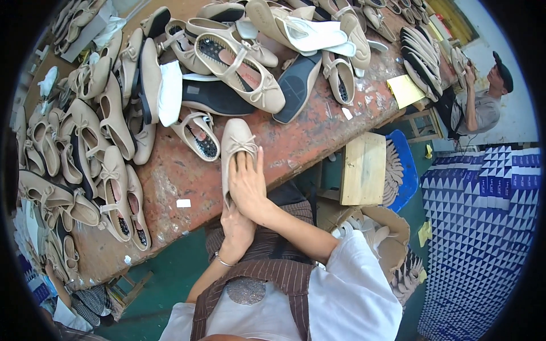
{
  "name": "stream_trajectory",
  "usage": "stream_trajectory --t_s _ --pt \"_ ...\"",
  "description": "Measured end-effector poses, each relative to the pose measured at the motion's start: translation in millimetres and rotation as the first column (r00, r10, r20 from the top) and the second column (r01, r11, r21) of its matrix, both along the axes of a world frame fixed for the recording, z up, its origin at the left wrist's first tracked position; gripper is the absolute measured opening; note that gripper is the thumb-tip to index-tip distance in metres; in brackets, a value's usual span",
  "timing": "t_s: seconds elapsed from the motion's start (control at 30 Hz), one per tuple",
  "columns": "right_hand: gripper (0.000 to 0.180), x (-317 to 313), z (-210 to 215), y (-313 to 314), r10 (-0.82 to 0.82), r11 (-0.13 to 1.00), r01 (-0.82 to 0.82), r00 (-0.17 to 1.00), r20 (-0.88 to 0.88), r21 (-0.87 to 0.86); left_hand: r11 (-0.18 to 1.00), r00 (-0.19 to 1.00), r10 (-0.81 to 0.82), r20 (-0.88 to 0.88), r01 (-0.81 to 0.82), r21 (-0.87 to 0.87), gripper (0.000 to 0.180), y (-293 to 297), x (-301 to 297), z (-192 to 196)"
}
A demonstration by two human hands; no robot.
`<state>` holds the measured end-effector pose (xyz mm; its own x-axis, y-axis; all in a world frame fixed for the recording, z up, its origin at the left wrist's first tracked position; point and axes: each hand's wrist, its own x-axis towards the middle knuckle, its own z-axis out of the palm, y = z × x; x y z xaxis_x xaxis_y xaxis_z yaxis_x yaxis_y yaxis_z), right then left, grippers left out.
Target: Inserting white cushioned insoles into beige ballet flats.
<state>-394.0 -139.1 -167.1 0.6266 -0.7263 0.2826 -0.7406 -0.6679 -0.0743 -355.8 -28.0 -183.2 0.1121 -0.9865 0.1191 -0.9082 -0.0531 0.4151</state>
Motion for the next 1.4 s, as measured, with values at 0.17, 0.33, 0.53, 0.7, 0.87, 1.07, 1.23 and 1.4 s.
stream_trajectory --t_s 0.17,0.33,0.53,0.7,0.87,1.07,1.23,1.4 --pt "0.02 14 9 -43 0.184 0.902 -0.037 0.934 -0.305 0.431 0.996 0.999 0.035 0.013 -0.036 0.085 0.044 -4 1 -2" --pt "0.029 -20 61 -79 0.486 0.326 -0.614 0.761 0.43 0.718 1.0 0.849 -0.009 -0.528 0.005 -0.01 0.031 21 71 35" --pt "0.032 -30 60 -260 -0.128 0.99 0.138 0.841 0.525 0.021 0.613 -0.003 0.096 -0.995 -0.788 0.062 0.087 205 207 118" --pt "0.056 4 40 -303 -0.384 0.897 0.422 0.892 0.238 -0.135 0.162 0.357 0.556 -0.751 -0.932 -0.323 0.04 331 347 160" --pt "0.037 22 45 -313 -0.446 0.891 0.442 0.895 -0.014 -0.105 0.134 0.26 0.916 -0.307 -0.917 -0.376 0.033 376 512 94" --pt "0.033 -52 74 -332 -0.54 0.504 -0.536 0.418 0.731 0.678 0.223 0.057 0.974 0.22 -0.425 -0.877 0.03 160 405 115" --pt "0.039 -74 105 -279 -0.56 0.559 -0.665 0.138 0.817 0.495 0.86 0.889 0.176 -0.422 -0.348 -0.374 0.012 -8 193 105" --pt "0.036 -75 119 -179 -0.665 0.393 -0.616 0.322 0.673 0.683 0.818 0.81 0.522 -0.268 -0.564 -0.11 0.041 -97 124 30"
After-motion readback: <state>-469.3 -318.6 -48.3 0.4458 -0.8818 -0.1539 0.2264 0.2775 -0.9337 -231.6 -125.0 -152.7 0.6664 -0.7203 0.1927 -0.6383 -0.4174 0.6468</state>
